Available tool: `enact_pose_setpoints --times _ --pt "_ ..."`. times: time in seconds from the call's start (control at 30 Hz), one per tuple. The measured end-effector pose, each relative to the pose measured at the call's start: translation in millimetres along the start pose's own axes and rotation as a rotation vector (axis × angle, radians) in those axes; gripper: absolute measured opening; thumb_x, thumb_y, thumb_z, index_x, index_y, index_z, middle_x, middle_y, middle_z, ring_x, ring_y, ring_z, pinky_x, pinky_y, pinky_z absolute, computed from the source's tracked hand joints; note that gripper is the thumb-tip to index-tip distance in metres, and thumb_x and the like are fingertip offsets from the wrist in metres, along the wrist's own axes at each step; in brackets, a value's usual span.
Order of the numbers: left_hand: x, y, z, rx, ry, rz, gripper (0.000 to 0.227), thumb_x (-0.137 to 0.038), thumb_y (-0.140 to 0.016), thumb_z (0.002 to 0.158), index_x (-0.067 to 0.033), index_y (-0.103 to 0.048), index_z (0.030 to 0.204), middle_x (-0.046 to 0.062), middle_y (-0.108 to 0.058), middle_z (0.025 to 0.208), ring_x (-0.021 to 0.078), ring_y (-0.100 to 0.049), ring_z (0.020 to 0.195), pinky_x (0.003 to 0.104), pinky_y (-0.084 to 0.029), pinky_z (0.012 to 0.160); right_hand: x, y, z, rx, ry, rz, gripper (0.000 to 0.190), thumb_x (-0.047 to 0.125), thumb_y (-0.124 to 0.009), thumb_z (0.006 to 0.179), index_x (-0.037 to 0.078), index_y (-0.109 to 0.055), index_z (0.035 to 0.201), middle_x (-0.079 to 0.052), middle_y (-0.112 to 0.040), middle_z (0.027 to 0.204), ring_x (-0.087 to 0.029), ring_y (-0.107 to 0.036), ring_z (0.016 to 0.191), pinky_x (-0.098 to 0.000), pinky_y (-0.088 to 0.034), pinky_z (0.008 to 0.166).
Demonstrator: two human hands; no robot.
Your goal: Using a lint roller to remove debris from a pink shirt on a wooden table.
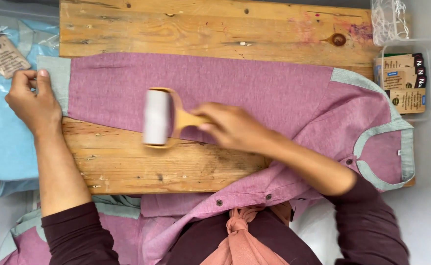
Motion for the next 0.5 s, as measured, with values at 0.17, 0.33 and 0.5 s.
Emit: enact_pose_setpoints --times 0.17,0.33,0.5 --pt "6 -4 -2 -0.016 -0.043 0.065 0.021 -0.008 -0.082 0.119 -0.0032 -0.07 0.103 0.008 -0.067 0.09 0.0237 -0.06 0.077 0.042 -0.046 0.073 -52 105 -130 0.095 -0.352 0.048 0.034 0.025 -0.065 0.094 0.015 -0.069 0.127 0.0 -0.077 0.105 -0.013 -0.07 0.087 -0.0285 -0.053 0.075" --pt "7 -6 -1 -0.018 -0.038 0.093 0.015 -0.009 -0.084 0.119 -0.0031 -0.075 0.108 0.007 -0.069 0.09 0.0213 -0.063 0.079 0.039 -0.047 0.067 -40 195 -222 -0.015 -1.121 -0.375 0.04 0.037 -0.07 0.086 0.03 -0.08 0.124 0.006 -0.084 0.114 -0.014 -0.075 0.1 -0.0302 -0.049 0.09" --pt "40 -21 -6 0.045 0.013 0.03 0.018 -0.016 -0.075 0.124 0.0 -0.07 0.118 0.014 -0.07 0.107 0.0301 -0.064 0.094 0.044 -0.047 0.081 -18 128 -67 -0.101 -0.233 -0.28 0.037 0.023 -0.061 0.098 0.011 -0.067 0.132 -0.005 -0.075 0.124 -0.019 -0.072 0.097 -0.0333 -0.052 0.081"
Point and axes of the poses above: each hand's wrist, its own z-axis towards the middle knuckle, its own y-axis out of the back of the hand, x = y × z, the point moved 2 cm from there along z, towards the middle knuckle
